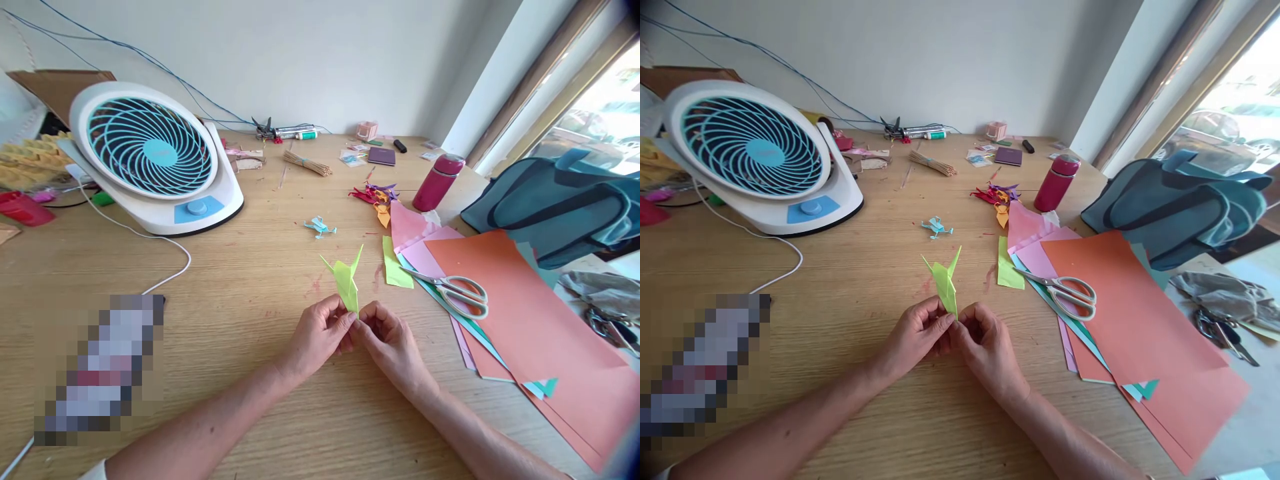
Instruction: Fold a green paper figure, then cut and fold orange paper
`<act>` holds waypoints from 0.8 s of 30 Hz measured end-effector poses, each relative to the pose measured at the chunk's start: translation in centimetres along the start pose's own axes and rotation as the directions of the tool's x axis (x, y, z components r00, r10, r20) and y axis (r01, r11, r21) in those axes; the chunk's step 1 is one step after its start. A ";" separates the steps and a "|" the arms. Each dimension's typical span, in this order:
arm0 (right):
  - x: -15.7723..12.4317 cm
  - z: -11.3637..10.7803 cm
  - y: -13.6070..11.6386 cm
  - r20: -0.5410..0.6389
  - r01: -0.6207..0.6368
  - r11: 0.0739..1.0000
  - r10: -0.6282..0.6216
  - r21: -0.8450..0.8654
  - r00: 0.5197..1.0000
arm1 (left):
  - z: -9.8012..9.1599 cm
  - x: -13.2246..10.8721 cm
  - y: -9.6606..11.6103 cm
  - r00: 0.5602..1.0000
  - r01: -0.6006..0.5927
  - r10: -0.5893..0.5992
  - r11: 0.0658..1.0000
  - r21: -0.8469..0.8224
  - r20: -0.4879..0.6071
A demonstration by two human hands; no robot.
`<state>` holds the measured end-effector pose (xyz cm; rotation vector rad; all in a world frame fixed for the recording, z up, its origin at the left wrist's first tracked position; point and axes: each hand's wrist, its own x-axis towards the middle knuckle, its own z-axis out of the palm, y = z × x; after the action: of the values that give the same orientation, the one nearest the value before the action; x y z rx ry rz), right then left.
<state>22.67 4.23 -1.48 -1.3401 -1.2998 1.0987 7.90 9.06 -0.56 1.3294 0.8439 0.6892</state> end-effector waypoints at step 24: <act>-0.2 -0.1 0.5 -0.048 0.170 0.959 -0.186 -0.226 0.981 | -0.4 0.1 0.2 0.967 -0.204 0.232 0.953 0.223 -0.106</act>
<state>22.86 3.98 -1.98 -1.3781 -1.4935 0.7958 7.64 9.32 -0.42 1.5982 0.9022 0.8875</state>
